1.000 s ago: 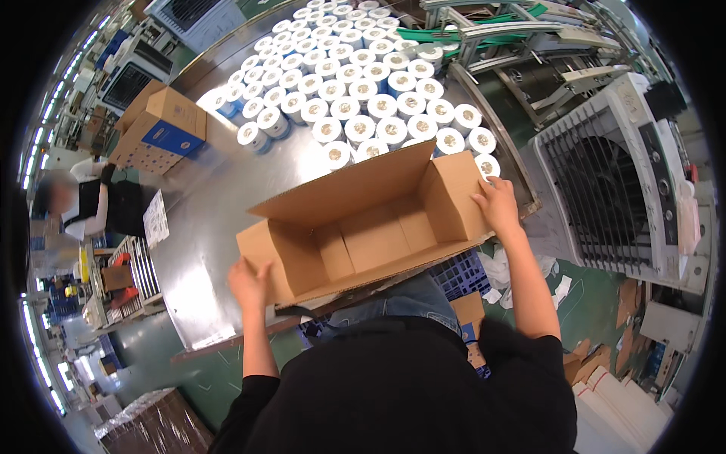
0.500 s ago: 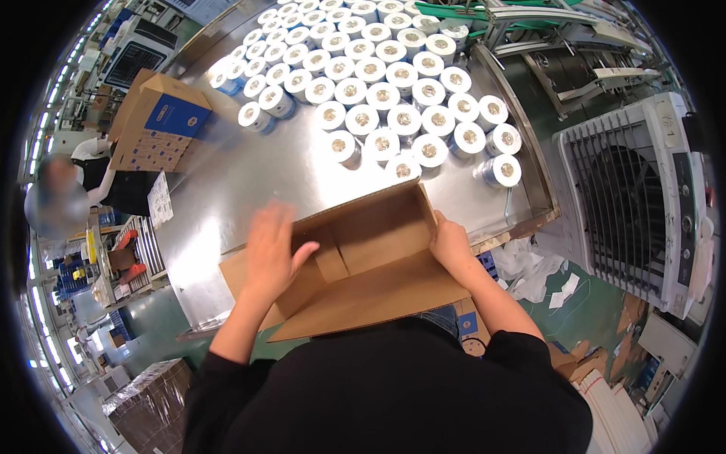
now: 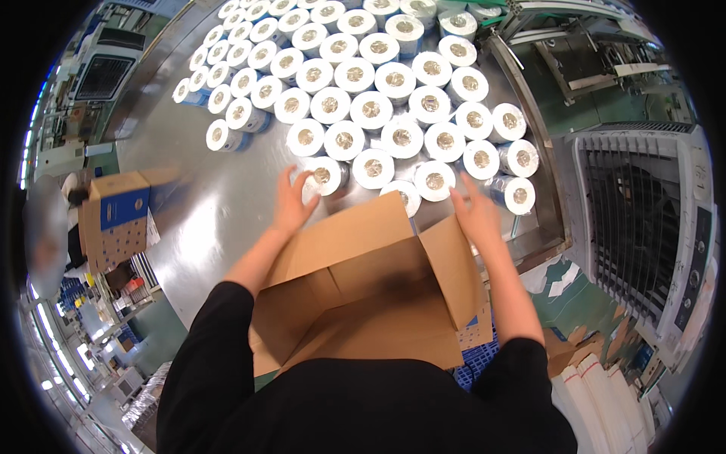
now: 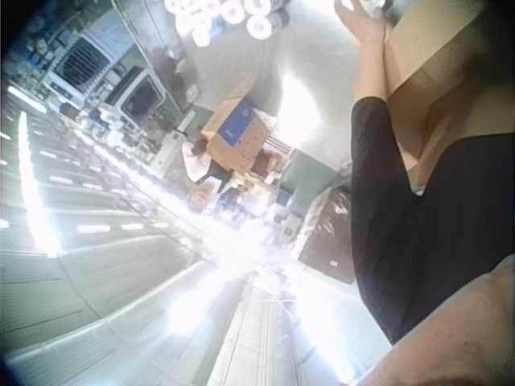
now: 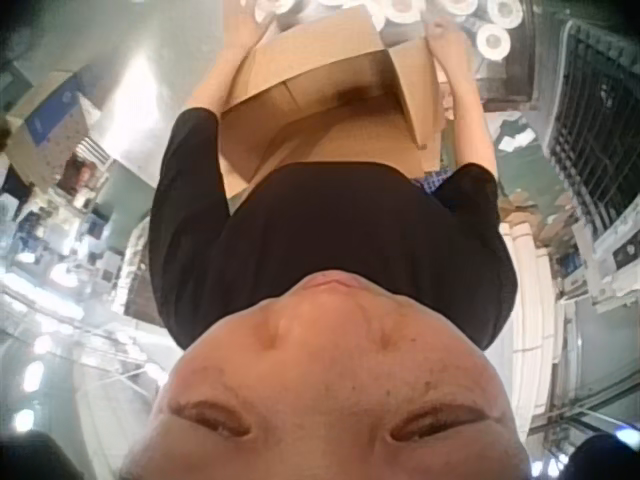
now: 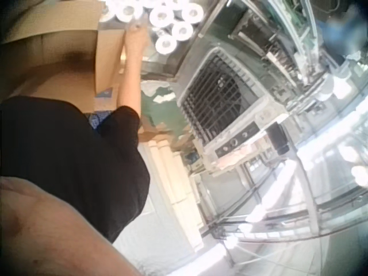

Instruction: The person picks up flat cardboard, folds it into boxes, and fills the boxes with rolls of paper or tape by hand at a packing station.

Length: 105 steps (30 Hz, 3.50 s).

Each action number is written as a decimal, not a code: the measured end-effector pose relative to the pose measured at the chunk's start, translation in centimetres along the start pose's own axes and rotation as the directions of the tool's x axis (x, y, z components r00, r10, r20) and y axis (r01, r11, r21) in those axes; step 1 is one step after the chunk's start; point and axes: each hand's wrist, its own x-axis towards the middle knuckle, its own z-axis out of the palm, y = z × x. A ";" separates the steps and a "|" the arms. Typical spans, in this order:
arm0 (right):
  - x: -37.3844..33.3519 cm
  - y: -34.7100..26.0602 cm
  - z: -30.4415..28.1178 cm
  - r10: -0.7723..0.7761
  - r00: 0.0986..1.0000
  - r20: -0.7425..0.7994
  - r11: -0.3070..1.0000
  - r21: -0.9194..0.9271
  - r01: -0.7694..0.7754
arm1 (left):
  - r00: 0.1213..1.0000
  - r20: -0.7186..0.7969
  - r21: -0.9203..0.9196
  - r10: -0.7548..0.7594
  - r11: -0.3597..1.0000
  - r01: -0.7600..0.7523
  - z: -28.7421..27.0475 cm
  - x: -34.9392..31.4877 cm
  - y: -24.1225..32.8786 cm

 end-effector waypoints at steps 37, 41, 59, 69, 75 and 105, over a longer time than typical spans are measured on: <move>-12.8 -14.0 26.7 -0.158 0.527 0.835 0.901 -0.096 0.422 | 0.120 0.941 0.332 -0.316 0.928 -0.166 -7.5 -15.1 1.7; -7.0 -20.3 8.0 -0.449 0.175 0.876 0.881 0.402 0.249 | 0.542 0.840 -0.332 0.032 0.821 0.465 -17.6 -2.5 7.4; 15.1 -2.3 11.1 0.008 1.000 0.004 0.996 0.090 -0.008 | 0.973 0.224 0.337 -0.060 0.941 -0.020 -3.8 14.7 0.7; 6.6 -8.2 -9.6 -0.129 0.990 -0.061 0.969 0.204 0.139 | 0.704 0.710 -0.615 0.014 0.499 0.610 -16.7 -5.8 11.0; -9.0 -17.5 -13.9 -0.780 0.498 0.379 0.526 -0.032 0.850 | 0.972 0.232 -0.241 -0.027 0.967 0.084 5.6 -12.1 10.1; 25.2 -6.0 11.3 0.229 0.942 -0.246 0.970 0.139 -0.199 | 0.955 0.291 0.361 0.064 0.917 -0.171 8.5 21.1 3.3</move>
